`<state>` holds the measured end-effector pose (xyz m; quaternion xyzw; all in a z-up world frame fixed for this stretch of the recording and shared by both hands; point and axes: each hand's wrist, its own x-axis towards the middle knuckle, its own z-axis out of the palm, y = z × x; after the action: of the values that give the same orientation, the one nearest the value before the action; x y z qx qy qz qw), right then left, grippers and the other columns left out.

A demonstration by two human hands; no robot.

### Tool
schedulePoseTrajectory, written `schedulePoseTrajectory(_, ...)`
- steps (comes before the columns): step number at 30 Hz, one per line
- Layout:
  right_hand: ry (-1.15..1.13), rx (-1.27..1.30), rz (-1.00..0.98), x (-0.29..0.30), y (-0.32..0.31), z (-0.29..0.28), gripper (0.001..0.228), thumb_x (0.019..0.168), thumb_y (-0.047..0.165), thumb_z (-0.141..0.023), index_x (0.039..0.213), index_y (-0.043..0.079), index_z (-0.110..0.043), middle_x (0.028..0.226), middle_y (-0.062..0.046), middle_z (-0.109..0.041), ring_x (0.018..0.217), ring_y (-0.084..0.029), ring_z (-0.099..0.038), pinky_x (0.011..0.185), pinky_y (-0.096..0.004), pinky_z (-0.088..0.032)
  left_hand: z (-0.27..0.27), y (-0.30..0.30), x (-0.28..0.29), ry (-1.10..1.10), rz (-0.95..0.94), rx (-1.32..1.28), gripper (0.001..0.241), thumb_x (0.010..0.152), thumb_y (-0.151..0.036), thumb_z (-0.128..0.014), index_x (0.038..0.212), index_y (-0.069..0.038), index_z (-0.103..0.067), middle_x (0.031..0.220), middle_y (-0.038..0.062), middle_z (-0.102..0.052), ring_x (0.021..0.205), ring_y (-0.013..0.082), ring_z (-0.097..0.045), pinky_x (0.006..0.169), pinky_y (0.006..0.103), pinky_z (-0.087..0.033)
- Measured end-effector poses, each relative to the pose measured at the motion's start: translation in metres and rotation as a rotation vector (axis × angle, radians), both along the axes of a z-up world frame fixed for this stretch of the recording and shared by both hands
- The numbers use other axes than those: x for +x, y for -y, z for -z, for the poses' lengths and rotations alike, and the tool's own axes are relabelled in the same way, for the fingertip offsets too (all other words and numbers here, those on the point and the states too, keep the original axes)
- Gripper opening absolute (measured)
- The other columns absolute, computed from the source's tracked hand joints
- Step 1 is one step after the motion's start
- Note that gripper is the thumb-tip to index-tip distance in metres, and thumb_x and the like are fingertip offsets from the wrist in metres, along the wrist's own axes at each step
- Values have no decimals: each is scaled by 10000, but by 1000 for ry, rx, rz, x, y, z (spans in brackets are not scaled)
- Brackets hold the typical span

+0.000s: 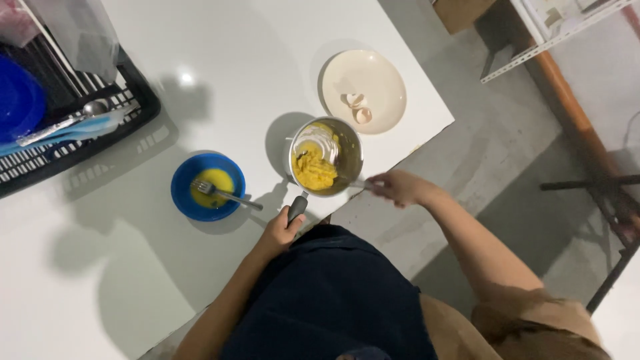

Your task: Adding whisked eggs to dough in a saucepan and mixing them together with a whisk.

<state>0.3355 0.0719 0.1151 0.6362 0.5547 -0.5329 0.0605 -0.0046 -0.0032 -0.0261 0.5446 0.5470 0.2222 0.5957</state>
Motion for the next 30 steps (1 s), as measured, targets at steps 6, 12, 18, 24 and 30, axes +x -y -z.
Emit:
schedulePoseTrajectory(6,590,626,-786,-66,-4,-79,387,965,245,-541,1333,298,-650,913,-128,-684,782,-320,-704,647,-451,-588,1,7,-13,32,-17,-24,381,960,-428,-635,990,-50,-605,737,159,-628,691,302,-646,644,433,-502)
schedulePoseTrajectory(12,479,409,-784,-68,3,-47,358,1016,341,-522,1352,275,-626,919,-146,-693,801,-351,-705,712,-495,-584,-35,-12,-14,54,22,-207,390,967,-448,-633,1011,-64,-583,654,72,-573,581,201,-588,549,376,-482)
schedulePoseTrajectory(18,457,400,-571,-116,-9,-13,532,950,95,-546,1463,233,-530,1043,-215,-699,887,-372,-722,755,-499,-584,-57,-30,-17,132,122,-446,384,972,-437,-601,1118,-86,-549,625,35,-511,491,150,-494,439,327,-418)
schedulePoseTrajectory(24,627,317,-553,-141,-51,-60,507,935,71,-580,1435,127,-518,1085,-210,-726,1002,-357,-722,812,-467,-597,-50,-24,-11,106,114,-474,417,945,-449,-582,1201,-122,-549,660,48,-549,501,171,-521,446,330,-435)
schedulePoseTrajectory(30,693,316,-622,-86,-53,1,310,978,105,-549,1277,81,-627,994,-211,-743,925,-360,-736,759,-459,-591,-14,-6,-3,15,68,-273,535,955,-553,-572,1111,-43,-608,781,138,-690,709,246,-683,661,377,-541)
